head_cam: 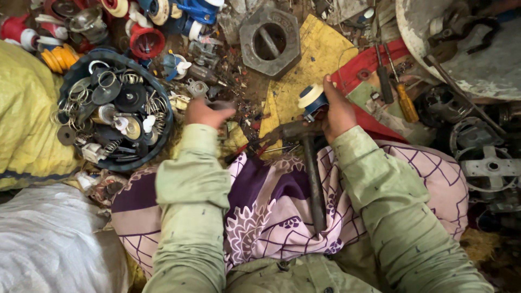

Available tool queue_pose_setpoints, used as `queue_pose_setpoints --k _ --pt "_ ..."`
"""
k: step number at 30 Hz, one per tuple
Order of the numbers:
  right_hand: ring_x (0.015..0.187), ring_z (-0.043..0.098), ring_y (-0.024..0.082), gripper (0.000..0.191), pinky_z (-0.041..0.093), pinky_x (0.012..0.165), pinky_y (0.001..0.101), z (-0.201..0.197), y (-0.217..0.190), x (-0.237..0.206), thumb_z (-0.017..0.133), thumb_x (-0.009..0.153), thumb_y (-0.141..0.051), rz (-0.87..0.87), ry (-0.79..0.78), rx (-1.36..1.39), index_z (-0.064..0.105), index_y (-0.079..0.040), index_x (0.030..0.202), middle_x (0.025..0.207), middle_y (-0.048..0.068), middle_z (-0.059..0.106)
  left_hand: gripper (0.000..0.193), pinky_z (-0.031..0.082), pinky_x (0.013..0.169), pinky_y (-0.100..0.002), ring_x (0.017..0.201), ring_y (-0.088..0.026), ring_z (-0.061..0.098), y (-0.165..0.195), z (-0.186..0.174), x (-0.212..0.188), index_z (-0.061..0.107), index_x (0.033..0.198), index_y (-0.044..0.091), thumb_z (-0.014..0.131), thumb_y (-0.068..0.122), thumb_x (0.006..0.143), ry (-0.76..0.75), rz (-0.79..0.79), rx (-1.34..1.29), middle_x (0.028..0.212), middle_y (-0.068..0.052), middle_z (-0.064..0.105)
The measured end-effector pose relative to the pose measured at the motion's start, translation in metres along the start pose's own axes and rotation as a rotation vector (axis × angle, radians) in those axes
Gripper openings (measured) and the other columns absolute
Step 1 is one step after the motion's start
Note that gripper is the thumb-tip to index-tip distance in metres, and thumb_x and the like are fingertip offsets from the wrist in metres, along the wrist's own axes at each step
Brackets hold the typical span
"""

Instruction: The person sits on the floor surrounded by mechanical parts and uses a hammer to strike and separate components of small mechanical assemblies. They repeatedly pick up parts, position them on a metal block, and strike them to disassemble or adjust the pieces.

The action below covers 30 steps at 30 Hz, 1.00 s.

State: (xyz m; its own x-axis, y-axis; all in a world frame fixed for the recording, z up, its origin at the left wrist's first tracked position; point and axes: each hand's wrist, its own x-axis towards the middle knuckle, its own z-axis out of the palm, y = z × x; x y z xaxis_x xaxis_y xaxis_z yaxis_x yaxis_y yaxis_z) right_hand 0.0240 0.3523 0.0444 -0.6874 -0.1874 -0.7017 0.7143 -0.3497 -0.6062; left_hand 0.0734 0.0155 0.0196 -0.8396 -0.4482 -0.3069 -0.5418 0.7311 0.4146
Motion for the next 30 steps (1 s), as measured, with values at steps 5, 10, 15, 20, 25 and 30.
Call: queue_pose_setpoints --k 5,10,15,20,25,30 --pt "0.069 0.073 0.029 0.054 0.059 0.055 0.0421 0.002 0.001 0.000 0.053 0.099 -0.060 -0.003 -0.028 -0.016 0.058 -0.011 0.121 0.091 0.009 0.070 0.068 0.057 0.078 -0.032 0.083 -0.020 0.074 -0.006 -0.021 0.007 0.076 0.103 0.002 0.085 0.062 0.072 -0.072 -0.155 -0.561 0.093 -0.008 0.077" --pt "0.070 0.073 0.030 0.055 0.059 0.055 0.0419 0.004 0.000 -0.001 0.054 0.097 -0.060 0.009 -0.018 -0.018 0.056 -0.012 0.124 0.093 0.009 0.071 0.062 0.037 0.046 -0.029 0.052 -0.011 0.045 0.002 -0.025 0.014 0.070 0.101 0.013 0.070 0.069 0.077 -0.234 -0.455 -1.082 0.071 -0.003 0.059" --pt "0.070 0.071 0.028 0.055 0.058 0.054 0.0443 0.004 0.003 0.001 0.057 0.095 -0.059 -0.014 0.025 -0.020 0.056 -0.013 0.124 0.094 0.008 0.069 0.055 0.033 0.044 -0.028 0.050 -0.012 0.043 0.021 -0.033 0.008 0.065 0.101 0.011 0.064 0.065 0.090 -0.270 -0.340 -1.484 0.085 -0.006 0.066" --pt "0.069 0.071 0.027 0.056 0.058 0.054 0.0452 -0.006 0.004 0.009 0.060 0.094 -0.059 -0.028 0.019 0.028 0.057 -0.011 0.124 0.096 0.008 0.069 0.044 0.049 0.072 -0.035 0.080 -0.017 0.059 0.017 -0.066 0.047 0.063 0.125 0.005 0.072 0.042 0.102 0.199 0.238 -1.003 0.113 -0.011 0.077" --pt "0.075 0.070 0.027 0.060 0.060 0.059 0.0443 -0.010 0.005 0.017 0.064 0.096 -0.056 -0.098 0.003 0.072 0.055 -0.006 0.128 0.101 0.012 0.065 0.093 0.042 0.104 -0.054 0.127 -0.052 0.047 -0.006 -0.042 0.116 0.042 0.143 -0.014 0.090 0.036 0.081 0.421 0.138 0.062 0.141 -0.038 0.044" --pt "0.086 0.071 0.021 0.071 0.061 0.061 0.0397 -0.006 -0.001 0.015 0.063 0.095 -0.055 -0.118 0.068 0.026 0.053 -0.001 0.140 0.116 0.011 0.066 0.082 0.033 0.114 -0.053 0.142 -0.054 0.035 -0.010 0.003 0.149 0.054 0.137 -0.003 0.077 0.049 0.078 0.264 -0.253 0.190 0.153 -0.035 0.036"
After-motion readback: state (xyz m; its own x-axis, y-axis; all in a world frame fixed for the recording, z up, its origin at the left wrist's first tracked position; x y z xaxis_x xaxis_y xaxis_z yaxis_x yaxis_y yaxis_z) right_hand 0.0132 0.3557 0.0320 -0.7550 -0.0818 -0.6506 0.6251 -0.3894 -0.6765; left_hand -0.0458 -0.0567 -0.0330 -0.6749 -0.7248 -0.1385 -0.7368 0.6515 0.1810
